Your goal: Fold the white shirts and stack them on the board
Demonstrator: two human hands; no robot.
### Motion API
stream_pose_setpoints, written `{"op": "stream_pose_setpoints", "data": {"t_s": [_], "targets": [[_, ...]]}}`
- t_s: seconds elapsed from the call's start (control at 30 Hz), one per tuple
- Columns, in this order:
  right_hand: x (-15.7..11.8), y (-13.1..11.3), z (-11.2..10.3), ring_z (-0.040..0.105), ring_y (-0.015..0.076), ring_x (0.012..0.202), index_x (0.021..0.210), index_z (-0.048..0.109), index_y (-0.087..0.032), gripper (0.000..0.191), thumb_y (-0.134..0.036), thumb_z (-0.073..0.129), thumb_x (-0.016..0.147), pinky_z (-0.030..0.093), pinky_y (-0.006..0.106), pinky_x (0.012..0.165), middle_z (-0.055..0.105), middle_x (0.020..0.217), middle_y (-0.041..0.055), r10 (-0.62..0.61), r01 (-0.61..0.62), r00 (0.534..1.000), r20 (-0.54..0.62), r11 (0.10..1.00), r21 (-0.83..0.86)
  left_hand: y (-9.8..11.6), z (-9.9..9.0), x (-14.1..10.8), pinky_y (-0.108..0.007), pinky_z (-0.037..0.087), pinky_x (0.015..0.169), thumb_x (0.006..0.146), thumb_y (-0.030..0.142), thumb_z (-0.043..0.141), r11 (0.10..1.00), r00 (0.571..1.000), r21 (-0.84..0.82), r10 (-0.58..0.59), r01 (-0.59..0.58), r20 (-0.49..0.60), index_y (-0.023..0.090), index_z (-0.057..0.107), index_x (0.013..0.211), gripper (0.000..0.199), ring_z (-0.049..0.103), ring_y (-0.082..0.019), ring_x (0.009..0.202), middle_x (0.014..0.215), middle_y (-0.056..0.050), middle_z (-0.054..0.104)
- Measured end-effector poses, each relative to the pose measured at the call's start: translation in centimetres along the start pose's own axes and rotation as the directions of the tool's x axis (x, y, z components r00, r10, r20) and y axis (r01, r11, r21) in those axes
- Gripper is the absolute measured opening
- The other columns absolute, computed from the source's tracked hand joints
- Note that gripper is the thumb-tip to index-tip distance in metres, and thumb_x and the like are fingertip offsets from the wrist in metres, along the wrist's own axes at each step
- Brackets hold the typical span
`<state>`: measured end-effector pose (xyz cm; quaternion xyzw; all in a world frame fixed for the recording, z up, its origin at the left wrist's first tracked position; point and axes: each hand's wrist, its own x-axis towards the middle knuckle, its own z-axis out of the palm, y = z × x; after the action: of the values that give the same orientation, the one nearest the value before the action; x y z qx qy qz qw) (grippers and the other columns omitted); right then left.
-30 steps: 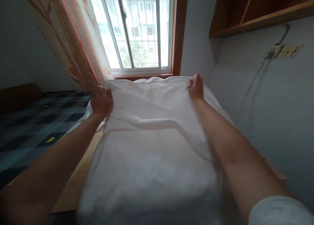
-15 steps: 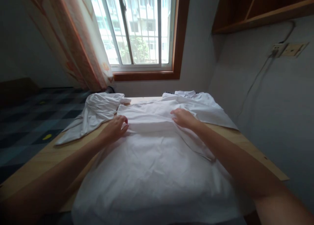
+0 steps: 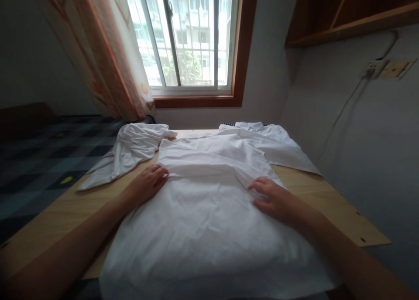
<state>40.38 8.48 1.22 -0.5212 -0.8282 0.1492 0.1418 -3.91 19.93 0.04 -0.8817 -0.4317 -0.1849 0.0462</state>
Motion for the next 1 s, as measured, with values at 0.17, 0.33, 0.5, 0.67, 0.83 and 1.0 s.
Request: {"op": "stream_pose_setpoints", "data": {"t_s": [0.17, 0.33, 0.5, 0.67, 0.83, 1.0], "targets": [[-1.1, 0.8, 0.2, 0.054, 0.0265, 0.130, 0.135, 0.060, -0.026, 0.047, -0.027, 0.054, 0.088, 0.044, 0.043, 0.111, 0.055, 0.143, 0.0093, 0.020, -0.021, 0.999, 0.032, 1.000, 0.017, -0.2, -0.6, 0.0, -0.042, 0.050, 0.090, 0.096, 0.031, 0.042, 0.999, 1.000, -0.050, 0.007, -0.006, 0.030, 0.019, 0.068, 0.093, 0.029, 0.061, -0.026, 0.095, 0.097, -0.011, 0.067], [-2.3, 1.0, 1.1, 0.053, 0.0256, 0.134, 0.145, 0.053, -0.028, 0.061, -0.016, 0.050, 0.086, 0.044, 0.041, 0.112, 0.049, 0.152, 0.0074, 0.026, -0.023, 0.999, 0.036, 0.996, -0.090, -0.3, 0.0, -0.1, -0.038, 0.051, 0.089, 0.083, 0.023, 0.047, 0.983, 0.983, -0.124, -0.152, 0.138, -0.106, 0.019, 0.061, 0.087, 0.015, 0.060, -0.023, 0.092, 0.094, -0.008, 0.064], [-2.6, 0.2, 1.5, 0.065, 0.0271, 0.118, 0.141, 0.057, -0.026, 0.048, -0.019, 0.040, 0.096, 0.055, 0.044, 0.098, 0.060, 0.141, 0.0123, 0.049, -0.058, 0.998, -0.050, 0.978, -0.200, -0.1, 0.4, 0.0, -0.038, 0.050, 0.090, 0.081, 0.021, 0.045, 0.976, 0.976, -0.133, -0.186, 0.171, -0.110, 0.021, 0.054, 0.080, 0.009, 0.059, -0.023, 0.092, 0.090, -0.007, 0.060], [-2.6, 1.3, 1.0, 0.072, 0.0255, 0.103, 0.127, 0.066, -0.025, 0.039, -0.020, 0.041, 0.098, 0.059, 0.040, 0.089, 0.070, 0.123, 0.0120, -0.047, 0.015, 0.990, -0.135, 0.974, -0.226, 0.0, 0.2, 0.0, -0.038, 0.050, 0.090, 0.080, 0.019, 0.045, 0.977, 0.978, -0.136, -0.179, 0.164, -0.104, 0.022, 0.053, 0.078, 0.009, 0.059, -0.023, 0.092, 0.090, -0.007, 0.060], [-3.4, 4.7, -0.2, 0.072, 0.0283, 0.099, 0.109, 0.071, -0.024, 0.031, -0.022, 0.046, 0.091, 0.058, 0.043, 0.091, 0.075, 0.109, 0.0104, -0.066, 0.011, 0.969, -0.239, 0.974, -0.227, 0.2, 0.0, -0.1, -0.038, 0.050, 0.090, 0.080, 0.017, 0.046, 0.976, 0.980, -0.154, -0.173, 0.156, -0.098, 0.021, 0.054, 0.077, 0.010, 0.058, -0.023, 0.092, 0.091, -0.007, 0.062], [-4.3, 5.4, -1.0, 0.072, 0.0278, 0.098, 0.100, 0.072, -0.026, 0.024, -0.029, 0.053, 0.087, 0.058, 0.042, 0.090, 0.075, 0.106, 0.0095, -0.077, 0.019, 0.958, -0.277, 0.978, -0.206, 0.5, 0.1, 0.0, -0.041, 0.049, 0.091, 0.082, 0.015, 0.045, 0.994, 0.991, -0.046, -0.103, 0.099, -0.085, 0.021, 0.055, 0.078, 0.013, 0.057, -0.026, 0.094, 0.092, -0.010, 0.062]]}}
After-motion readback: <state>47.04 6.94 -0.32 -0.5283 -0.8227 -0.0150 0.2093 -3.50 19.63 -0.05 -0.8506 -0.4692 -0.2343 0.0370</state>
